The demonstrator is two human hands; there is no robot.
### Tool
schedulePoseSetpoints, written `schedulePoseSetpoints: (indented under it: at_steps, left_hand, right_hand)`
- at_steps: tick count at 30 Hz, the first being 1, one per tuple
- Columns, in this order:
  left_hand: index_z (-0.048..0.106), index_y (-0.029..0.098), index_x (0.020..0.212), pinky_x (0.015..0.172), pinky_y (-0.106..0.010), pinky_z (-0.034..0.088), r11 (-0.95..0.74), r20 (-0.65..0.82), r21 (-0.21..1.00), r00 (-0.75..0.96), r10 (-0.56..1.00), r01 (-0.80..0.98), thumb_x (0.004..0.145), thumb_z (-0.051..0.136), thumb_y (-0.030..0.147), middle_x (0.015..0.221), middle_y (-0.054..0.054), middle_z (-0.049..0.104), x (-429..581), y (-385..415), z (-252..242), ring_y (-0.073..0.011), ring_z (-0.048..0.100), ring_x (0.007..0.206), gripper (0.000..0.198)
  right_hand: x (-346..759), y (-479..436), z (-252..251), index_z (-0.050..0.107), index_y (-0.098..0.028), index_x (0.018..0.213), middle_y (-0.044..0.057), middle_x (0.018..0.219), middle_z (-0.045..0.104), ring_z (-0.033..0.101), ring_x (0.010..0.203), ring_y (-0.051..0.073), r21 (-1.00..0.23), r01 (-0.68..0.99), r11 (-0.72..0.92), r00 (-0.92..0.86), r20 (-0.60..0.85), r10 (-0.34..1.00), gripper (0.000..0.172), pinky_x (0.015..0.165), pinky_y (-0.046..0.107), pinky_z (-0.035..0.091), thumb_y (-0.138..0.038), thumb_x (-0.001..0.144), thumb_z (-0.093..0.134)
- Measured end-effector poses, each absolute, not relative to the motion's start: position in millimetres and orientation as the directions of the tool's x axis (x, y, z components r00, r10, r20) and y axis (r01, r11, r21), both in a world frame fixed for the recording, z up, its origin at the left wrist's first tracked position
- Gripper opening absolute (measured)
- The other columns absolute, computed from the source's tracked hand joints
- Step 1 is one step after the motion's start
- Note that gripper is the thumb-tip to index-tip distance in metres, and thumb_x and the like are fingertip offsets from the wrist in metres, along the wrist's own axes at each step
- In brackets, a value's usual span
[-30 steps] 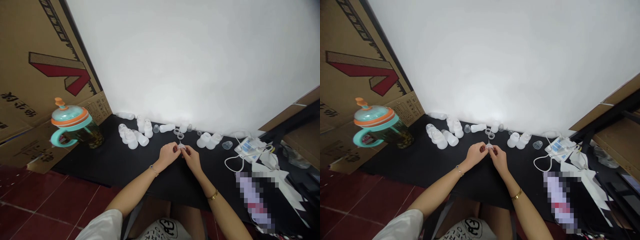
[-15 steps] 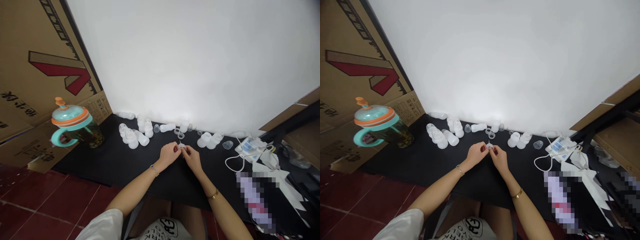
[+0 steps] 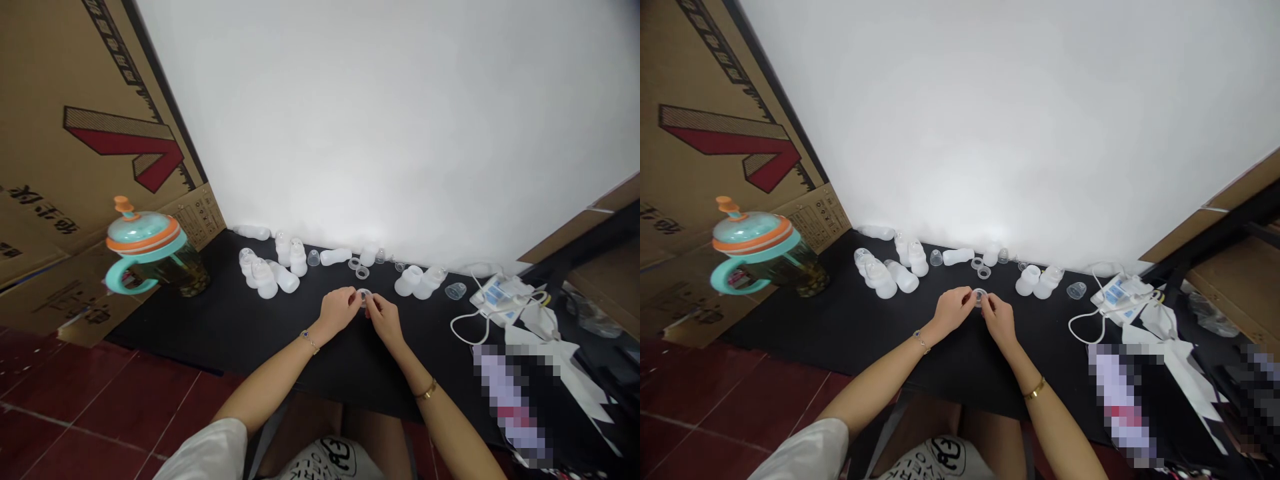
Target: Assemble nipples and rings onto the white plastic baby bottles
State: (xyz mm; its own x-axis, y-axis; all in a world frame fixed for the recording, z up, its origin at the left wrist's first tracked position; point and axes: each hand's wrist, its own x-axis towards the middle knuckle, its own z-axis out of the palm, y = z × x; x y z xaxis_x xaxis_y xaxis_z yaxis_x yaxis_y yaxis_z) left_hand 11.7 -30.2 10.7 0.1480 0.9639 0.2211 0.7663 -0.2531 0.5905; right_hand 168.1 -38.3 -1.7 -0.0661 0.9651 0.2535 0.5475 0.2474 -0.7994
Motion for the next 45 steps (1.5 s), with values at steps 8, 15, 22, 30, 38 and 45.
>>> schedulePoseSetpoints:
  at_steps: [8,15,22,30,38,45]
  left_hand:
    - [0.062,0.020,0.069,0.061,-0.026,0.032,-0.261,0.257,0.587,0.129,0.958,0.766,0.096,0.047,0.039,0.072,-0.003,0.065,13.6,-29.2,7.5,-0.0157,0.057,0.068,0.036]
    - [0.062,0.021,0.070,0.061,-0.027,0.031,-0.283,0.283,0.576,0.138,0.949,0.767,0.096,0.048,0.040,0.073,-0.001,0.065,11.8,-28.3,5.5,-0.0148,0.057,0.067,0.035]
    - [0.064,0.021,0.074,0.063,-0.026,0.036,-0.311,0.278,0.554,0.181,0.943,0.772,0.097,0.046,0.038,0.078,-0.003,0.068,12.3,-28.1,4.7,-0.0158,0.060,0.071,0.034]
    - [0.065,0.021,0.073,0.063,-0.026,0.036,-0.287,0.247,0.532,0.178,0.953,0.797,0.097,0.047,0.041,0.079,-0.004,0.070,11.1,-27.5,6.6,-0.0168,0.062,0.072,0.036]
    - [0.066,0.021,0.072,0.063,-0.027,0.035,-0.279,0.232,0.530,0.180,0.956,0.800,0.098,0.045,0.043,0.077,-0.004,0.070,11.4,-28.2,8.9,-0.0175,0.062,0.072,0.039]
    - [0.065,0.021,0.072,0.062,-0.026,0.035,-0.274,0.241,0.556,0.163,0.957,0.784,0.097,0.048,0.043,0.077,-0.003,0.069,12.4,-28.4,5.8,-0.0167,0.061,0.071,0.037]
  right_hand:
    - [169.6,-37.7,-1.2,0.055,-0.021,0.058,-0.002,0.049,0.055,0.050,0.048,0.014,-0.751,0.607,0.261,-0.054,0.288,0.956,0.048,0.053,0.026,0.034,-0.050,0.096,0.047]
    - [169.1,-38.3,-2.3,0.064,-0.021,0.070,-0.001,0.056,0.060,0.057,0.054,0.015,-0.798,0.557,0.231,-0.024,0.263,0.965,0.044,0.054,0.025,0.040,-0.054,0.095,0.049]
    - [170.0,-35.5,-7.3,0.068,-0.021,0.106,0.002,0.070,0.069,0.063,0.056,0.018,-0.883,0.433,0.182,-0.020,0.192,0.981,0.043,0.055,0.026,0.048,-0.059,0.093,0.052]
    - [169.6,-34.3,-5.6,0.076,-0.019,0.105,0.004,0.080,0.075,0.062,0.054,0.017,-0.906,0.380,0.187,0.018,0.210,0.978,0.044,0.056,0.029,0.052,-0.056,0.088,0.058]
    - [171.9,-34.2,-4.3,0.080,-0.022,0.103,0.003,0.081,0.077,0.065,0.054,0.019,-0.867,0.459,0.195,0.038,0.239,0.970,0.041,0.057,0.030,0.054,-0.053,0.088,0.058]
    - [170.4,-35.0,-3.4,0.078,-0.022,0.103,0.003,0.076,0.075,0.064,0.054,0.019,-0.858,0.467,0.214,0.027,0.256,0.966,0.041,0.057,0.030,0.052,-0.053,0.089,0.056]
